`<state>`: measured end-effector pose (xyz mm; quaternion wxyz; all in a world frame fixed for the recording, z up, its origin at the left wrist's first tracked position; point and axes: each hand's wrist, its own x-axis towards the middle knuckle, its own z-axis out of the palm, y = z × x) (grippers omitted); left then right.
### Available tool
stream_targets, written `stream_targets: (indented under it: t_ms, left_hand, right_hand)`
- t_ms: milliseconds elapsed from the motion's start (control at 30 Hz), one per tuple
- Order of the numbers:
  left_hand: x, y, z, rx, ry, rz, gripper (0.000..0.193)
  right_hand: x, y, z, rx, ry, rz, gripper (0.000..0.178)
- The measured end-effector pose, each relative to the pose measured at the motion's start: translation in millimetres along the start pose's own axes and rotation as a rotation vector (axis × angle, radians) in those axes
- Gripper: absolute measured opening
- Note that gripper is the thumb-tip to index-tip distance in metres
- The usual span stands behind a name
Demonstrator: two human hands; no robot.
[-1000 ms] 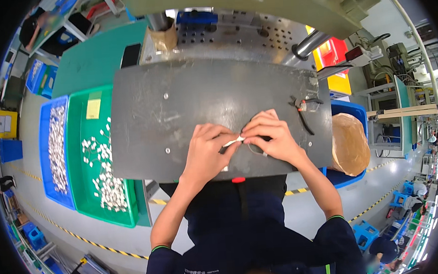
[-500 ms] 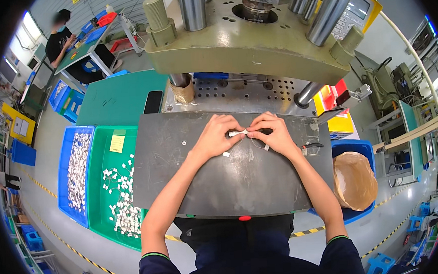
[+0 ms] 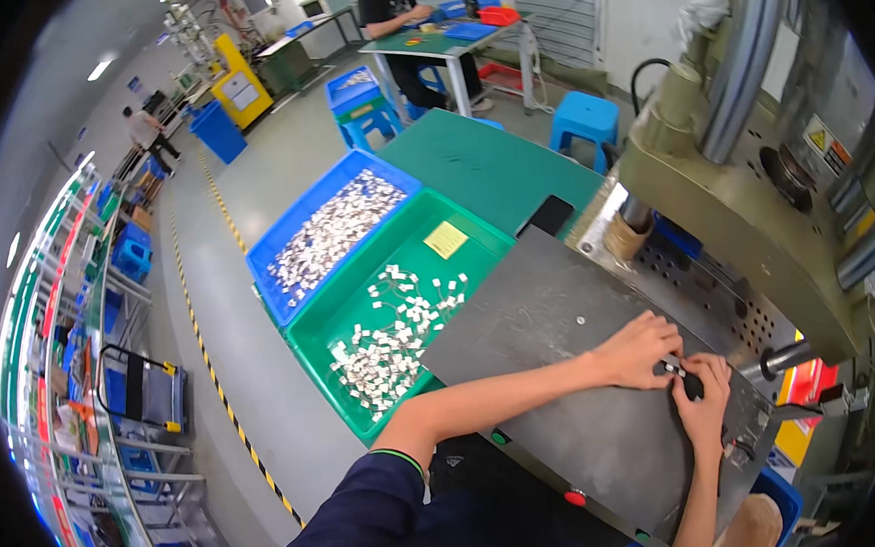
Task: The person trims wires on a component using shears, places it into a mold, and slides it under a press. After pressing, they remove the component and assemble a wire and connector onto a new piece before repeating the process.
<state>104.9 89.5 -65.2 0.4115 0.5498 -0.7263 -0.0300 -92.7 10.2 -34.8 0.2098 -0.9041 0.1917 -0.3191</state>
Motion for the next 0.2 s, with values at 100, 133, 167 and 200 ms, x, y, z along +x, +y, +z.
stream_targets:
  t_ms: [100,133,167,200]
  left_hand:
    - [-13,3,-4,0.032,0.074,-0.047,0.033]
    - [-12,5,-6,0.069,0.037,-0.057,0.034]
    - [-12,6,-8,0.107,0.001,-0.071,0.035]
    - [-11,6,-2,0.127,-0.021,-0.069,0.039]
  right_hand:
    - [1,-5,11,-0.007,-0.013,-0.006,0.024]
    - [2,-1,11,-0.034,-0.018,-0.036,0.028]
    - [0,7,14,-0.031,-0.026,-0.034,0.028]
    - [-7,21,14,-0.034,-0.034,-0.031,0.029]
